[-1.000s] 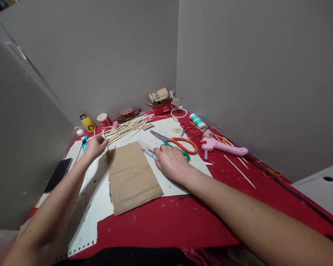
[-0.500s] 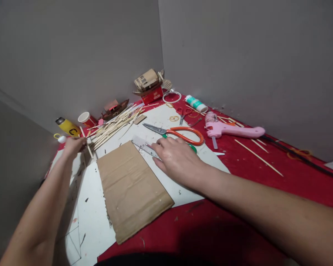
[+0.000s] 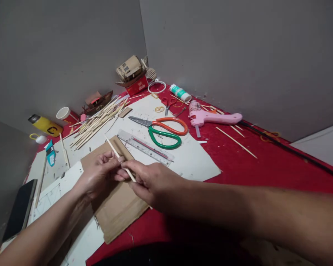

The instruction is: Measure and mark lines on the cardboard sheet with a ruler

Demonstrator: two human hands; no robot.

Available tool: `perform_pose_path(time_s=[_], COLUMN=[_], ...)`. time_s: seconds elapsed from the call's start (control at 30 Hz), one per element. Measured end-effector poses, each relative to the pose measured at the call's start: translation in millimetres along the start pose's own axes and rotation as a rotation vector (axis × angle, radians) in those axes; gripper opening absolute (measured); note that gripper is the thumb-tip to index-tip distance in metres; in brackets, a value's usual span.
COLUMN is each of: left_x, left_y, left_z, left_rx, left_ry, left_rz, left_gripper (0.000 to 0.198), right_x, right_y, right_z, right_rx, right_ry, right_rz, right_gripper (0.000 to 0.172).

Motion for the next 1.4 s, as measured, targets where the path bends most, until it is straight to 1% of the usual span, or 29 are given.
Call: perform_pose_path(time_s=[0.03, 0.07, 0.1, 0.13, 0.17, 0.2, 0.23, 0.27, 0.33, 0.4, 0.47, 0.6, 0.7, 0.77, 0.83, 0.9, 1.0, 1.07, 1.13, 1.2, 1.3, 1.4], left_x=[-1, -1, 0, 3, 6, 10, 13, 13, 9, 2, -5, -14, -15, -14, -14, -14, -14, -14, -14, -14, -13, -13], left_y=[0, 2, 8, 15, 21, 26, 28, 27, 20, 10, 2, -4, -2, -1, 0, 1, 1, 2, 4, 5, 7, 8], left_z=[3.8, 10.1, 17.8, 25.5, 31.5, 34.9, 36.0, 35.6, 33.4, 32.9, 34.0, 34.4, 32.3, 30.7, 29.5, 29.0, 28.8, 28.2, 27.3, 26.5, 25.7, 25.1], left_rx=[-0.027, -0.082, -0.170, -0.296, -0.453, -0.620, -0.774, -0.907, -1.094, -1.198, -1.265, -1.359, -1.416, -1.452, -1.481, -1.498, -1.504, -1.508, -1.513, -1.521, -1.542, -1.561], left_ry=[0.013, 0.057, 0.129, 0.219, 0.306, 0.370, 0.390, 0.371, 0.255, 0.150, 0.097, 0.046, 0.037, 0.032, 0.025, 0.022, 0.022, 0.022, 0.019, 0.013, 0.010, 0.008], left_rz=[-0.021, -0.084, -0.194, -0.338, -0.496, -0.647, -0.763, -0.844, -0.922, -0.912, -0.865, -0.788, -0.781, -0.799, -0.834, -0.868, -0.898, -0.911, -0.927, -0.942, -0.955, -0.952], left_gripper=[0.036, 0.034, 0.031, 0.028, 0.025, 0.022, 0.020, 0.020, 0.027, 0.036, 0.043, 0.049, 0.049, 0.048, 0.048, 0.049, 0.050, 0.052, 0.055, 0.057, 0.057, 0.056], right_x=[1, 1, 1, 1, 0, -1, -3, -5, -9, -13, -15, -12, -8, -8, -10, -14, -19, -20, -19, -16, -9, -4], right_y=[2, 4, 7, 10, 13, 15, 17, 17, 17, 15, 15, 19, 20, 20, 21, 22, 23, 20, 15, 11, 8, 11], right_z=[-1, -1, -1, 0, 0, -1, -1, -2, -3, -4, -5, -13, -17, -15, -8, 3, 25, 38, 46, 46, 39, 30], right_rx=[0.021, 0.044, 0.074, 0.110, 0.147, 0.185, 0.223, 0.260, 0.332, 0.397, 0.455, 0.553, 0.608, 0.609, 0.542, 0.426, 0.261, 0.213, 0.218, 0.229, 0.239, 0.270], right_ry=[-0.006, -0.010, -0.016, -0.023, -0.033, -0.044, -0.055, -0.067, -0.089, -0.109, -0.130, -0.111, -0.075, -0.056, -0.060, -0.073, -0.012, 0.010, -0.036, -0.141, -0.315, -0.383], right_rz=[-0.021, -0.045, -0.069, -0.092, -0.113, -0.132, -0.143, -0.150, -0.157, -0.155, -0.158, -0.124, -0.065, -0.058, -0.082, -0.136, -0.225, -0.247, -0.246, -0.236, -0.225, -0.191], right_gripper=[0.050, 0.050, 0.051, 0.051, 0.051, 0.051, 0.051, 0.051, 0.050, 0.048, 0.045, 0.042, 0.039, 0.036, 0.030, 0.022, 0.019, 0.015, 0.014, 0.016, 0.017, 0.017])
Point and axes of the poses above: each hand's wrist, its own x-axis away from the middle knuckle, its own z-axis out of the back of the hand, y = z × x, the point moved 4 cm from there along -x, towards the middle knuckle, and after that the axes turned 8 degrees about x, right-handed, at the moved point
